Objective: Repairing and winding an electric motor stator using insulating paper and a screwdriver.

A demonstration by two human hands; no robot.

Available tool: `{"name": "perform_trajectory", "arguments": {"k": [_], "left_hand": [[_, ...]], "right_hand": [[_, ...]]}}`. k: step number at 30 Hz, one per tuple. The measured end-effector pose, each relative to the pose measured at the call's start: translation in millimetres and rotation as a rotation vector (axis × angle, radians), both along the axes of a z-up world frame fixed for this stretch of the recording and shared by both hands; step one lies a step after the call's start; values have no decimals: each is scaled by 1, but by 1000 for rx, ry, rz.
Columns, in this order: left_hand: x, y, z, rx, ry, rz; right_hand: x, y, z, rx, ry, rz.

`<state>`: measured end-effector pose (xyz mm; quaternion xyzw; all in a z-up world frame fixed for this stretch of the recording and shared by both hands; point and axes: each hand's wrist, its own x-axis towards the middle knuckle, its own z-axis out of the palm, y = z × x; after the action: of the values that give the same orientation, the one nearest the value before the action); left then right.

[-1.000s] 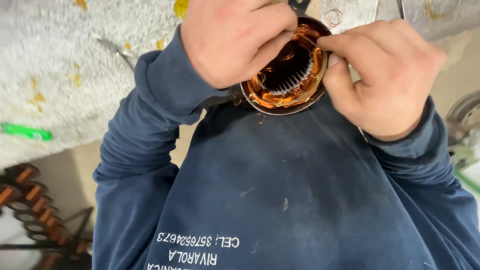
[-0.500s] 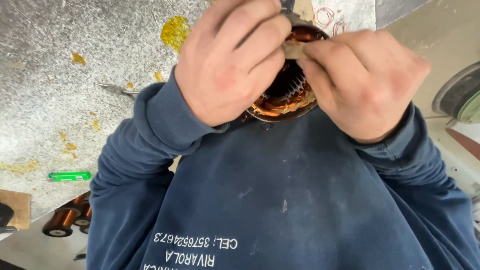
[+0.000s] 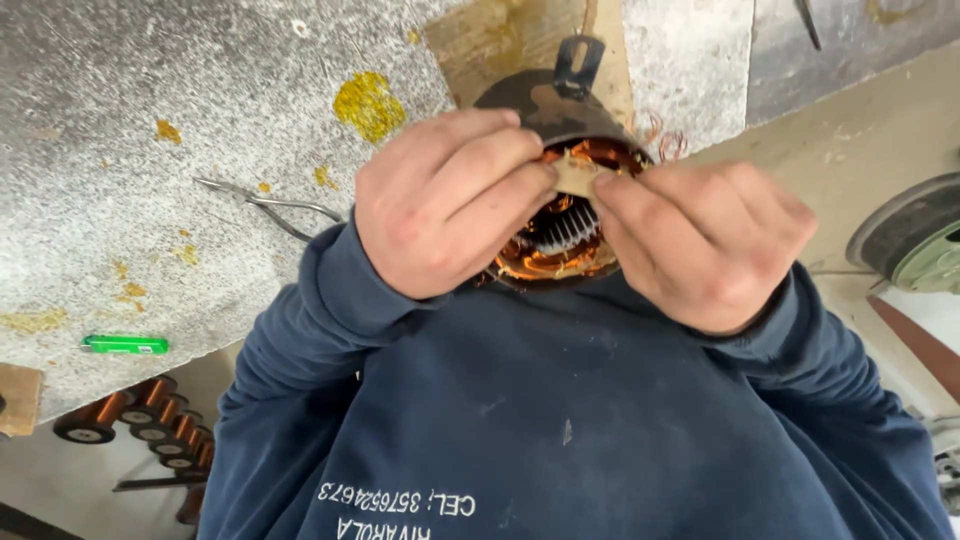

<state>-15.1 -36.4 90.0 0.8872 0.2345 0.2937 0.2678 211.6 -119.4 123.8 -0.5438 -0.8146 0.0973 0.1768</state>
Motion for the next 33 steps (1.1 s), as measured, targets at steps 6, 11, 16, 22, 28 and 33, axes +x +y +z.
{"name": "perform_trajectory", "arguments": {"k": [6,11,16,22,28,33], "left_hand": [[-5,-6,-5,-114,-4,24],[-8,-4,-9,-202,-15,-10],[-11,-5,-13,-221,-26,-40],[-12,-9,-17,-269,-71,-27],[-9,-8,-12,-259,-35,-14],[-8,-7,-12,-230,-22,-9]], "right_hand": [[4,8,-5,-30,60,39],[11,10,-11,-52,126,87],[16,11,-13,-92,204,150],[17,12,-13,-121,226,174],[21,17,-7,-138,126,136],[12,21,3,-202,79,94]]}}
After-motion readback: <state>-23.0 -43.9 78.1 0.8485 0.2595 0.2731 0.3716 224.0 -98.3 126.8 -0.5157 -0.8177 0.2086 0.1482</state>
